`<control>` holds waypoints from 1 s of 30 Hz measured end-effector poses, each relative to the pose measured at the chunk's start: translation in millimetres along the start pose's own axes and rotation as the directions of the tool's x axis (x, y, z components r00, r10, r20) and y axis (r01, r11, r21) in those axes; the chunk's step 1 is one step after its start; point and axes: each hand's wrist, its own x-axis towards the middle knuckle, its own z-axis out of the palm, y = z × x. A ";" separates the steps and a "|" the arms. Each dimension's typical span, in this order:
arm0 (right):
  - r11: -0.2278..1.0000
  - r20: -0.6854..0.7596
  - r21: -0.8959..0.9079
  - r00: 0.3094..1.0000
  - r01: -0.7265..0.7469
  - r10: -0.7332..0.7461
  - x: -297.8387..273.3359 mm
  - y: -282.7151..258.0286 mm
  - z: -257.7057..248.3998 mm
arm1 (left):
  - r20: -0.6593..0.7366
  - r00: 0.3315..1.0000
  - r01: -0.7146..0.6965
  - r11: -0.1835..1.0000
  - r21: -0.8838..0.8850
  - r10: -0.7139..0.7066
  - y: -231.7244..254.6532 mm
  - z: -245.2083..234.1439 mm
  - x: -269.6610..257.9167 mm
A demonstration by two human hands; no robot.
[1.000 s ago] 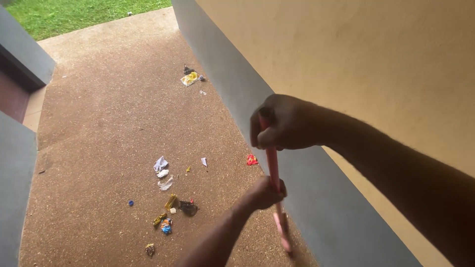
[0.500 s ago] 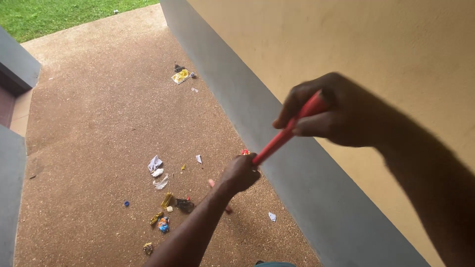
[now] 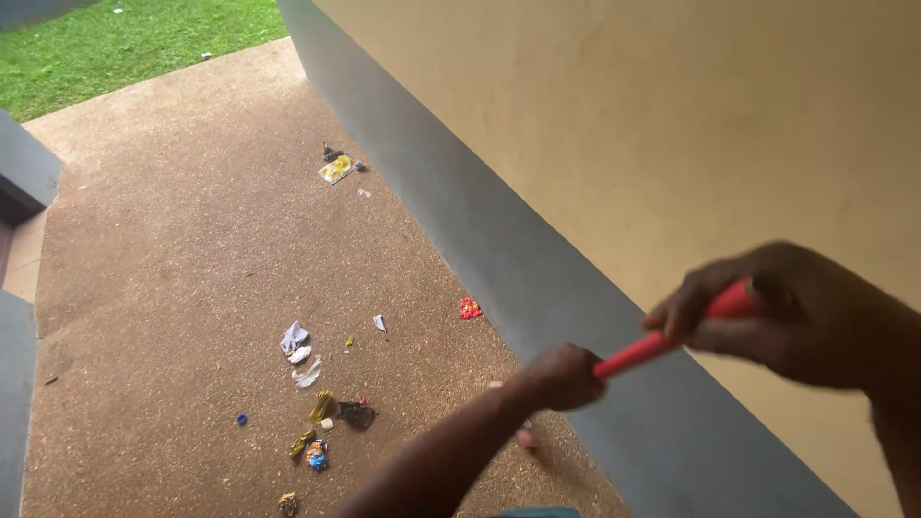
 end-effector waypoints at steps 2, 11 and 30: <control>0.982 -0.114 0.173 0.992 0.078 -0.058 1.9 11.7 6.1 | -0.032 0.999 0.037 0.995 0.090 -0.034 -25.5 -18.6 -12.9; 0.942 -0.250 0.324 0.968 0.090 -0.007 8.2 -25.4 16.7 | -0.154 0.973 0.198 0.965 0.173 -0.172 -45.6 -93.3 -67.8; 0.964 -0.162 0.262 0.987 0.042 0.001 38.0 -92.1 111.8 | -0.067 0.956 0.274 0.951 -0.141 -0.285 -109.6 -12.5 -99.4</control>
